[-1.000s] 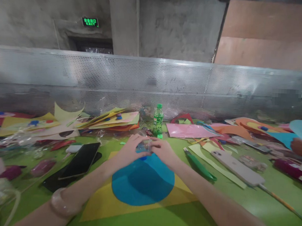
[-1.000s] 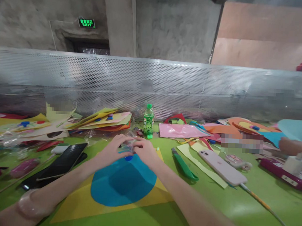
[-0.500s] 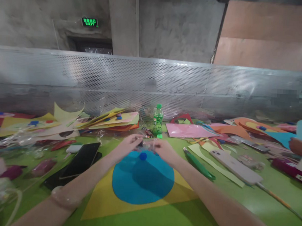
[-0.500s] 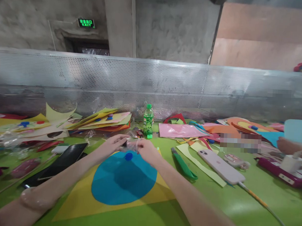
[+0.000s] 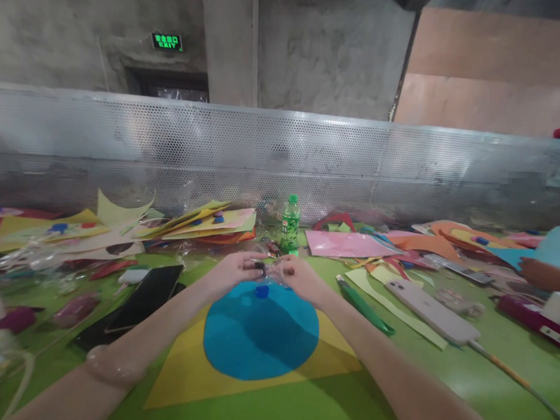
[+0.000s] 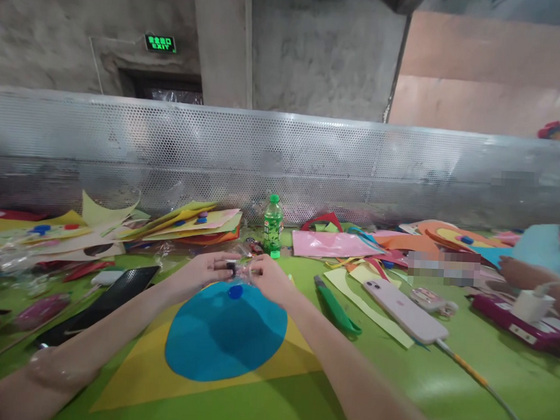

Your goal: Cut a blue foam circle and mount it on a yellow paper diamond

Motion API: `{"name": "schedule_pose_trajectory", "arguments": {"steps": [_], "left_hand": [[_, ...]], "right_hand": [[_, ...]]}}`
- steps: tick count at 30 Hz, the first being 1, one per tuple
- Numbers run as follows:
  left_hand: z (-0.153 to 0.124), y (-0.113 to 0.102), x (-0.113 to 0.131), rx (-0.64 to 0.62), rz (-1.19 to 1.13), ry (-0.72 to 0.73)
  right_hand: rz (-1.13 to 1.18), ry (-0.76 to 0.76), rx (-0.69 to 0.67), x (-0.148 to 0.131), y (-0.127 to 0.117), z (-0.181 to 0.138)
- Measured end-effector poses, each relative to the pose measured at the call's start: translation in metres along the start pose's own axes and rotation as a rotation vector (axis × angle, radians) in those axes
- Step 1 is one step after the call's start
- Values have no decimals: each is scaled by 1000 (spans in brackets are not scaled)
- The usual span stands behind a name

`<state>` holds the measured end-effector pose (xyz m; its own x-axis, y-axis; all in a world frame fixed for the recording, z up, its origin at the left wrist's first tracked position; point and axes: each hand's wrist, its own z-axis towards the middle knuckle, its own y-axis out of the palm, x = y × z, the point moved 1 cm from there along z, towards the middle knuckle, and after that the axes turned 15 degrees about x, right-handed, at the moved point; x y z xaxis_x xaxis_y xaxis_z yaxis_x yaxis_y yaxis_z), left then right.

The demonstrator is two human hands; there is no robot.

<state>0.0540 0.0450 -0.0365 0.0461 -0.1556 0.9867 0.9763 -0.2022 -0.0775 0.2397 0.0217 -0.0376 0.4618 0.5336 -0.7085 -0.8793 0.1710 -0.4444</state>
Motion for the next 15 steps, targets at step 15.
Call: {"name": "schedule_pose_trajectory", "arguments": {"steps": [15], "left_hand": [[-1,3,-7,50,209,45]], "right_hand": [[13,63,100,24,7,6]]}}
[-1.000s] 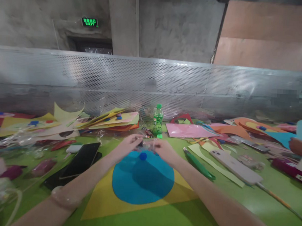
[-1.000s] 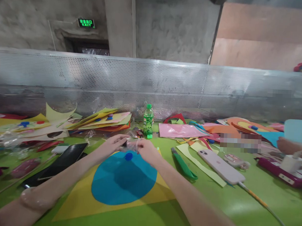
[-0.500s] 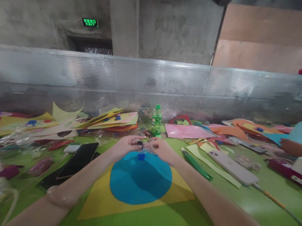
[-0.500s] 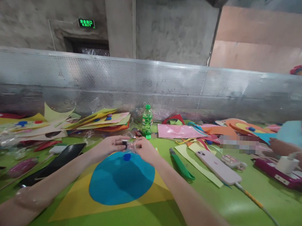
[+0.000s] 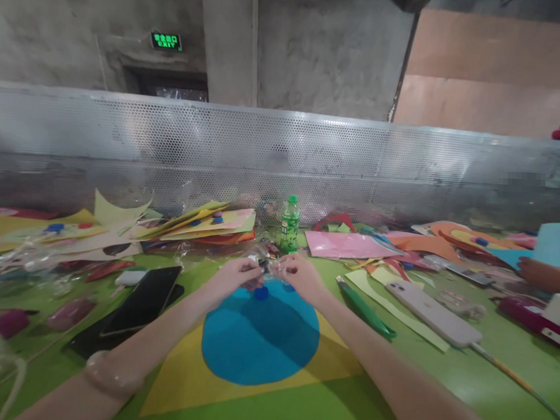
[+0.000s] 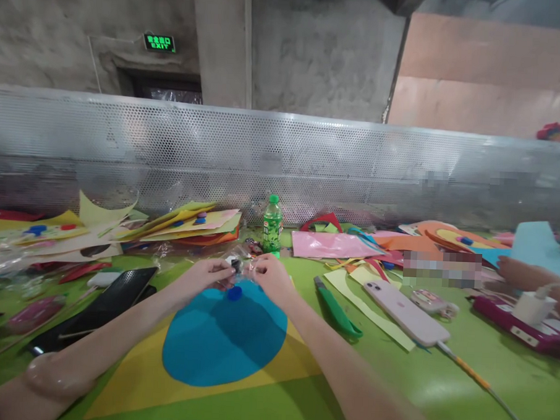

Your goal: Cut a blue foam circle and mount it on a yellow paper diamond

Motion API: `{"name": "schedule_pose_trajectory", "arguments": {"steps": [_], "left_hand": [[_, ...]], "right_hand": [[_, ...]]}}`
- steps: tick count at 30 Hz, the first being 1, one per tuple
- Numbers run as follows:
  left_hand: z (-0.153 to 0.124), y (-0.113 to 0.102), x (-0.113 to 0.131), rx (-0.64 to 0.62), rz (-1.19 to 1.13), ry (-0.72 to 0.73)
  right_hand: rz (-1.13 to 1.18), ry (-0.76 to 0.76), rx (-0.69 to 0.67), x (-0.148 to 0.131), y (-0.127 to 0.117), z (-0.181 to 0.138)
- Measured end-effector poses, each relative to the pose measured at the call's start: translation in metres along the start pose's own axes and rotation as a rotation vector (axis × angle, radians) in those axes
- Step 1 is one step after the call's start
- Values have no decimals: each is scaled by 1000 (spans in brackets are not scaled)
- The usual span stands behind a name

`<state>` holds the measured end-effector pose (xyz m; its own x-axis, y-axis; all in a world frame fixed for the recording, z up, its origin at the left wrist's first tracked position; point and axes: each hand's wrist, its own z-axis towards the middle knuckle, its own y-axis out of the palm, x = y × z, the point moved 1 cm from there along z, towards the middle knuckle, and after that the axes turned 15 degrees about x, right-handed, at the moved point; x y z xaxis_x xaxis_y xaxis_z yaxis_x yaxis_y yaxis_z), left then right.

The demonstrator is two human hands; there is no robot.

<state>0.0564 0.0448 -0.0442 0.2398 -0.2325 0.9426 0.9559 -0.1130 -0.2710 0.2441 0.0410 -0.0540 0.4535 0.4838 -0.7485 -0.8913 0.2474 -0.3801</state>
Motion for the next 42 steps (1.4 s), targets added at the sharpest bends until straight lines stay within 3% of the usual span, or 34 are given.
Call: {"name": "schedule_pose_trajectory", "arguments": {"steps": [8,14,21,32,38,42], "left_hand": [[-6,7,2,41,-38,40],[-5,8,1,49,-100,3],[-8,10,4,35,-152,-47],[-8,8,10,18,-106,-17],[-3,4,7,71,-106,26],[-7,7,9,30,-10,34]], "right_hand": [[3,-15,43,-7,2,-7],[-3,-95,156,-8,6,-7],[27,-104,112,-11,4,-10],[26,-194,216,-10,6,-9],[79,-123,141,-10,2,-6],[91,-131,117,-9,5,-9]]}}
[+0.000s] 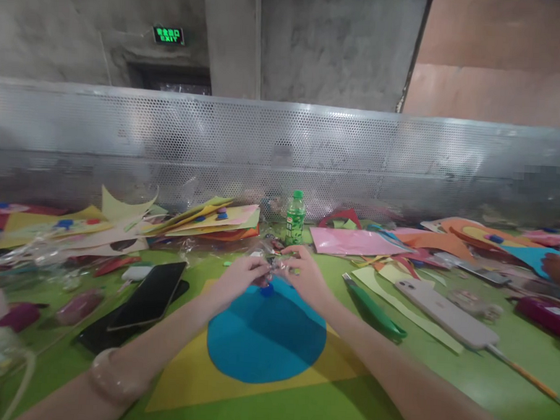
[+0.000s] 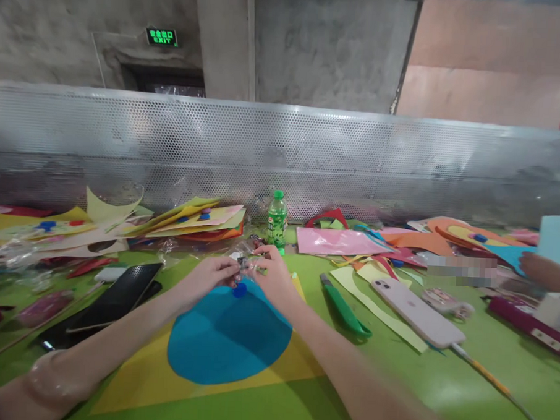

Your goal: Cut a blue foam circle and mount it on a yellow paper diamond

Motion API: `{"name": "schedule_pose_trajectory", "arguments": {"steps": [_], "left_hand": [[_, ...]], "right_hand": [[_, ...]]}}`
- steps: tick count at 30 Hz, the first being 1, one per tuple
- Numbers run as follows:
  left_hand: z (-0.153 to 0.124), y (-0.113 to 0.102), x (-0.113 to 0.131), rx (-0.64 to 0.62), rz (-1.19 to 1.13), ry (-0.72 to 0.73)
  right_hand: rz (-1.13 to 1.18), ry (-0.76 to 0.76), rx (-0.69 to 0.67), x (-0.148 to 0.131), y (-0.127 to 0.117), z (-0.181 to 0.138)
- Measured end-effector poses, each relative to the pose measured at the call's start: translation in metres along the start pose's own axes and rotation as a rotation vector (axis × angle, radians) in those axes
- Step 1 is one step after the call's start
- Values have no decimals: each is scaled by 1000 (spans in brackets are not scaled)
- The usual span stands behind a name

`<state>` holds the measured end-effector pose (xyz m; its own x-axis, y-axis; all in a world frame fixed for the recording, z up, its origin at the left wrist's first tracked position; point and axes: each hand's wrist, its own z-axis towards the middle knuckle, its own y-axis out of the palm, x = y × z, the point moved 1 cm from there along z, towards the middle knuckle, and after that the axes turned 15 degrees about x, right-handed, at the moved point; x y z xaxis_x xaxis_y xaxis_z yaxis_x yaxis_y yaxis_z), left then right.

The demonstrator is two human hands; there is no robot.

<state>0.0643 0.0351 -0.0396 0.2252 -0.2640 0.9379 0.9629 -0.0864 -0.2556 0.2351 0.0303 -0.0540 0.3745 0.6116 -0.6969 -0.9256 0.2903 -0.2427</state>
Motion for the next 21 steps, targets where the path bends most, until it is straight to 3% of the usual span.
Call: {"name": "schedule_pose_trajectory", "arguments": {"steps": [5,9,13,16,21], "left_hand": [[-1,2,3,4,110,53],[13,-11,-1,59,89,36],[33,-50,-10,181,129,-43],[43,-85,-15,276,282,-22],[41,-118,-22,150,761,-82]], "right_hand": [[-33,-90,61,1,4,-2],[26,51,19,1,1,3],[151,303,19,0,-10,10],[215,359,42,2,-14,14],[232,396,-9,1,-12,12]]}}
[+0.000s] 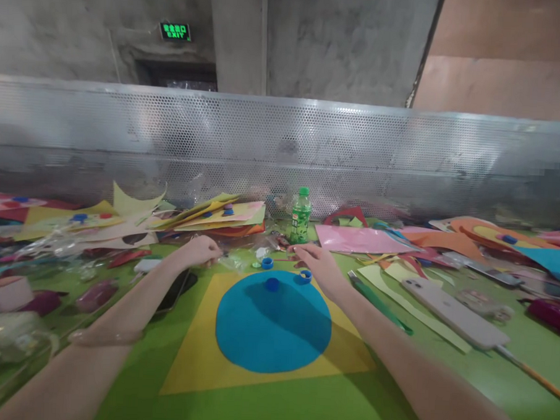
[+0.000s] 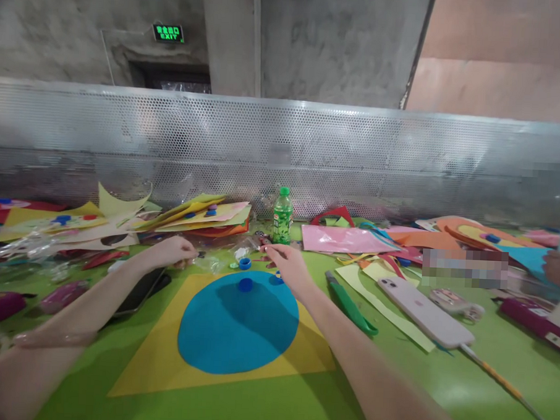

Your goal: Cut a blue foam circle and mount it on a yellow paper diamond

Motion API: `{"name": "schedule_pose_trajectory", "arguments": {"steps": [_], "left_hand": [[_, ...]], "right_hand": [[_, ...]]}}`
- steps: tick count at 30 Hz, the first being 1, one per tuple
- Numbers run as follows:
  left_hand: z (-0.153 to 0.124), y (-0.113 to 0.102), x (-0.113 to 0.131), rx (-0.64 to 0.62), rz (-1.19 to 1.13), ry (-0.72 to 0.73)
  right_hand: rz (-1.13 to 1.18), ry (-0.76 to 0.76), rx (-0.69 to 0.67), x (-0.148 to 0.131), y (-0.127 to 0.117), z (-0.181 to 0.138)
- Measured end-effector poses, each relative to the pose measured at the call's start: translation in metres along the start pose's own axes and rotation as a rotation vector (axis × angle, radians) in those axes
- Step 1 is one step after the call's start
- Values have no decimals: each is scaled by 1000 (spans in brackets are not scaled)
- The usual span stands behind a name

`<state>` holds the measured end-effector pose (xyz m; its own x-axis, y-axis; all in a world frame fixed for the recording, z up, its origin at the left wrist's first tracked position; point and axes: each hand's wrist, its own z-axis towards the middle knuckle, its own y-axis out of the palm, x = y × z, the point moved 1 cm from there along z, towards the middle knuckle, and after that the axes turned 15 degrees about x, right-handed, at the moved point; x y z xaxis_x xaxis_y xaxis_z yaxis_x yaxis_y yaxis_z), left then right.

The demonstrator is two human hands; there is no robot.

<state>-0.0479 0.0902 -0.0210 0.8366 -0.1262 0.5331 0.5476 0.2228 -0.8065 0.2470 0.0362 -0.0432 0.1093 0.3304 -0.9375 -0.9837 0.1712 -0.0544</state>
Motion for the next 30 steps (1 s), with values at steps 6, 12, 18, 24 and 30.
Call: {"name": "schedule_pose_trajectory", "arguments": {"steps": [6,12,18,24,30], "left_hand": [[-9,0,9,226,482,71],[-32,39,52,69,13,414],[-60,64,77,24,-110,564],[-67,66,86,52,-100,574],[-64,71,80,94,67,682]], "right_hand": [[-148,-39,-8,0,3,-7],[-162,-107,-73,12,6,-5],[-235,-156,-82,9,7,-8],[-265,-202,-75,13,11,-10],[-249,-150,-64,27,13,-8]]}}
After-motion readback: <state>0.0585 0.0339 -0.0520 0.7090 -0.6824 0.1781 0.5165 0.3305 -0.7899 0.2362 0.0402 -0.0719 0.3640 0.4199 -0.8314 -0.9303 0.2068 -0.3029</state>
